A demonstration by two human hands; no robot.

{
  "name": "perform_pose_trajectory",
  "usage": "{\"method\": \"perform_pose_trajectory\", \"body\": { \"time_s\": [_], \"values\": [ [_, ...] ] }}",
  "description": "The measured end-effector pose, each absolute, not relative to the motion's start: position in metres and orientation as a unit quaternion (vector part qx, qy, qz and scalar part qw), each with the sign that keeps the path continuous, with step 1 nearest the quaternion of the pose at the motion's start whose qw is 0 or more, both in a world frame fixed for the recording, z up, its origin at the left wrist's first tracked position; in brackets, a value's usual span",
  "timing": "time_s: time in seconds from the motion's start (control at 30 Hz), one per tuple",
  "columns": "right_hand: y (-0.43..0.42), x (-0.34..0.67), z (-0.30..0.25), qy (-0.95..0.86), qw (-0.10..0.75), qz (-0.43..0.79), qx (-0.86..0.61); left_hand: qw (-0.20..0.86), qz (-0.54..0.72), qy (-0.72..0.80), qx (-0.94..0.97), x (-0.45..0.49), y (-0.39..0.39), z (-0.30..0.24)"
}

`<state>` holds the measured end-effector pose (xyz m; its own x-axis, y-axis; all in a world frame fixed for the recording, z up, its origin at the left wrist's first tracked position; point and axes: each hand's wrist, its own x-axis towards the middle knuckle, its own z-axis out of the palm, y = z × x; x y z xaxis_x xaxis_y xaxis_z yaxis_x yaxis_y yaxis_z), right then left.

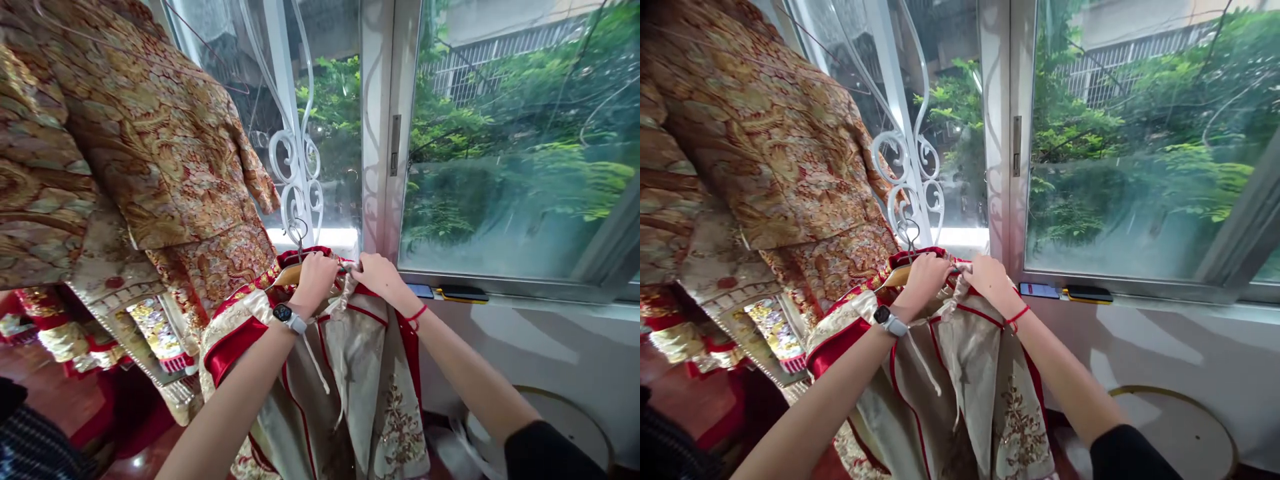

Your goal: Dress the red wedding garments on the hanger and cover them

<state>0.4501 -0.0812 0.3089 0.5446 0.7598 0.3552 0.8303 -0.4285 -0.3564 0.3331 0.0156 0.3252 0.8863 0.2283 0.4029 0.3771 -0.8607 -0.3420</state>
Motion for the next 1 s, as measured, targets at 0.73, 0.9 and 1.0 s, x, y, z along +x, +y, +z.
{"method": "perform_pose_trajectory", "body": {
  "time_s": [0.73,0.9,1.0],
  "values": [
    [-0.117,0.462,0.285,-0.594,0.284,-0.019,-0.752,0.171,-0.21,-0.163,-0.949,0.341,0.012,0.316],
    [-0.104,0.442,0.251,-0.539,0.236,-0.091,-0.803,0.143,-0.257,-0.167,-0.941,0.332,0.004,0.32],
    [-0.113,0.46,0.261,-0.569,0.337,-0.072,-0.747,0.055,-0.378,-0.179,-0.907,0.285,0.007,0.324]
  ]
}}
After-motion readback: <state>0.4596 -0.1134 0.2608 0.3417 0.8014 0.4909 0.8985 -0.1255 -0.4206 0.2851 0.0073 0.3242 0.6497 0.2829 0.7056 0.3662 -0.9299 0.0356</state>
